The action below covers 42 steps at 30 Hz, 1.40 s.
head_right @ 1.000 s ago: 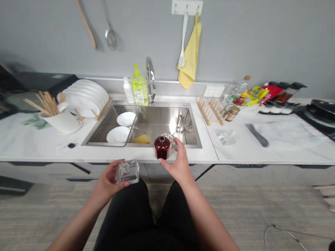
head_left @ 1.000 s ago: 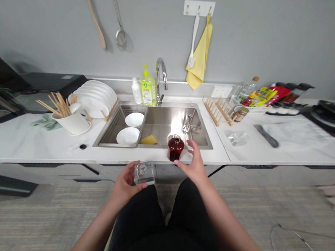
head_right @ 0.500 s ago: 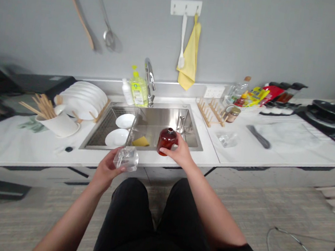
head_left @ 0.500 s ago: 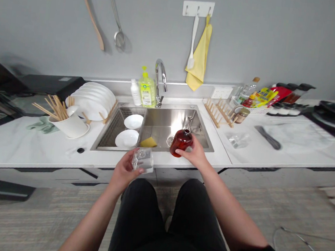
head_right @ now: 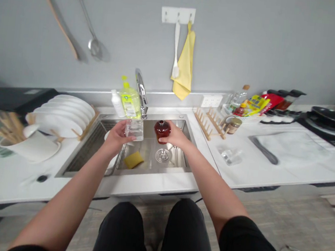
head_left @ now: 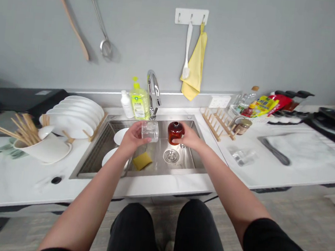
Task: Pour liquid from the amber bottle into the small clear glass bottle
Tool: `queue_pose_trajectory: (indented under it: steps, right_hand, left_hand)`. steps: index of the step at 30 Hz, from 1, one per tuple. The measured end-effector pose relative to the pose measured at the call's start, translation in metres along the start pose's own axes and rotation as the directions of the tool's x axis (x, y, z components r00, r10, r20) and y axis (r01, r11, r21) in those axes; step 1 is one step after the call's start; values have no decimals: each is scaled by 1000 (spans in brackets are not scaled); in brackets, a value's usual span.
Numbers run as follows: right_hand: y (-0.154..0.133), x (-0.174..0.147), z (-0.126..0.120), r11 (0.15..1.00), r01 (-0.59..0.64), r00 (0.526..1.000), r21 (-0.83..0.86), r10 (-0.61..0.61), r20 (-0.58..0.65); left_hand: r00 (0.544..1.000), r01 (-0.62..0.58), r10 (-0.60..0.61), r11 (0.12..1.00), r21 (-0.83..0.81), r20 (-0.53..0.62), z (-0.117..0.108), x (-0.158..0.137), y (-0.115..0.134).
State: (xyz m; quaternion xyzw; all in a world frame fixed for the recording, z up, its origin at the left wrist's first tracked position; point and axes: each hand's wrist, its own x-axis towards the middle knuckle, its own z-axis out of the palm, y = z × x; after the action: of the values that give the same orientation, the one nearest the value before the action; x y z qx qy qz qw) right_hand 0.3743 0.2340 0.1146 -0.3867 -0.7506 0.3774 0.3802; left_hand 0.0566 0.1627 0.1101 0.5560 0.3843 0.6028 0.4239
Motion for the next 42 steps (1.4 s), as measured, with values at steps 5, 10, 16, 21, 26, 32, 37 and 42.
queue_pose_trajectory:
  steps: [5,10,16,21,26,32,37,42]
  right_hand:
    - [46,33,15,997,-72,976,10,68,208]
    - [88,37,27,996,-84,940,-9,82,332]
    - [101,39,31,996,-79,941,-30,85,326]
    - [98,39,28,997,-46,965,-66,61,253]
    - [94,39,27,996,0,970,-94,23,243]
    - [95,41,34,995,9,971,-101,15,237]
    - [96,42,34,996,-2,971,-87,23,237]
    - [96,41,34,996,-31,968,-86,51,244]
  left_hand:
    - [994,41,-43,999,27,98,-6,55,-52]
    - [987,124,-130,990,69,96,-18,68,-91]
    - [971,162,-189,971,178,148,-24,60,-101]
    - [964,146,-186,967,211,188,-21,58,-106]
    - [961,173,-216,956,236,170,-21,58,-103]
    - [974,145,-180,961,237,134,-22,59,-102]
    - [978,115,-147,972,207,148,-19,59,-103]
    - [982,88,-118,977,194,151,-19,58,-105]
